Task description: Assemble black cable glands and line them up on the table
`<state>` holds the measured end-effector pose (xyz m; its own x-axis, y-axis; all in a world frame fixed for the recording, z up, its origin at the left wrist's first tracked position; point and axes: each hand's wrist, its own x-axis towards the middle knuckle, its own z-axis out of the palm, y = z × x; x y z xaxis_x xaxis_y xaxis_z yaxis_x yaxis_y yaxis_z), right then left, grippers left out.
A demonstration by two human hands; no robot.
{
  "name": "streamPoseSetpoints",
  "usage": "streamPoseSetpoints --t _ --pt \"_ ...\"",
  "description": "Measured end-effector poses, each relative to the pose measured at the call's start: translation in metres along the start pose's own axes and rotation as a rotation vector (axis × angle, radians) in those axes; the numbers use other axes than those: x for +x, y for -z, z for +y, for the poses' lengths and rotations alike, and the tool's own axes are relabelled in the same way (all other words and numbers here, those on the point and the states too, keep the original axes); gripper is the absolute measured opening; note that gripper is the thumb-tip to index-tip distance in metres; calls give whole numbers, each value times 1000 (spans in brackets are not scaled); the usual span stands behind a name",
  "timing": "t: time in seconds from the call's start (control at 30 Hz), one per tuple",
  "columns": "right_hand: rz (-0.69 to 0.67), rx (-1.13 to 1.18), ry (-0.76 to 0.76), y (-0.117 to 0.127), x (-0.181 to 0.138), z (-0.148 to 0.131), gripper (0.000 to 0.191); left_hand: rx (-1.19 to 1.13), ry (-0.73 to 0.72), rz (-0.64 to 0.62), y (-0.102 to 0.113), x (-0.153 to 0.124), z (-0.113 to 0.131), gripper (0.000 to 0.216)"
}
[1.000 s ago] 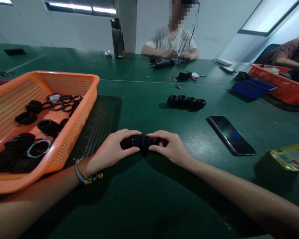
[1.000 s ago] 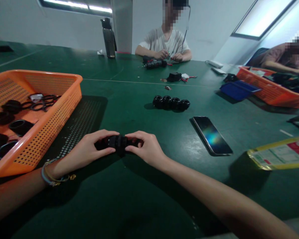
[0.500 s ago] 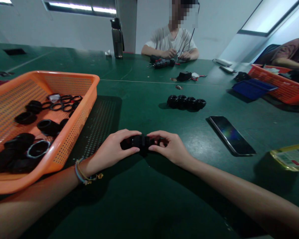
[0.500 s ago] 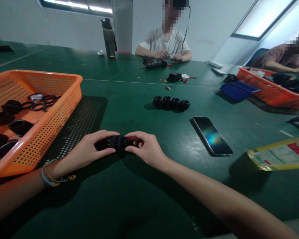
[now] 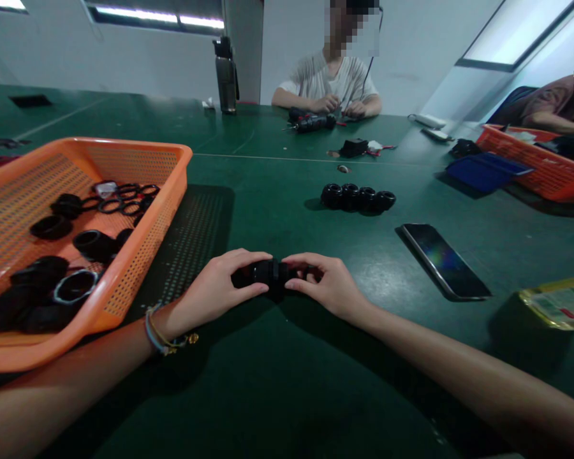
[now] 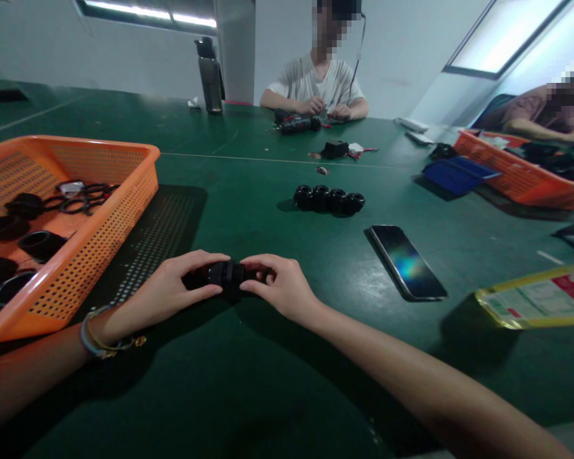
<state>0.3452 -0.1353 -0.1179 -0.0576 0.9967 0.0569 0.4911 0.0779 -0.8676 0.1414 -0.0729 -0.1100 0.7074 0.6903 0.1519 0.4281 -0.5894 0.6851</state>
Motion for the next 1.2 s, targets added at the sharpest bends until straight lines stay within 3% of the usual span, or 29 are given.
streamPoseSetpoints --t 1.2 --pt "-5 -7 35 2 -1 -1 30 -13 10 10 0 0 -1 39"
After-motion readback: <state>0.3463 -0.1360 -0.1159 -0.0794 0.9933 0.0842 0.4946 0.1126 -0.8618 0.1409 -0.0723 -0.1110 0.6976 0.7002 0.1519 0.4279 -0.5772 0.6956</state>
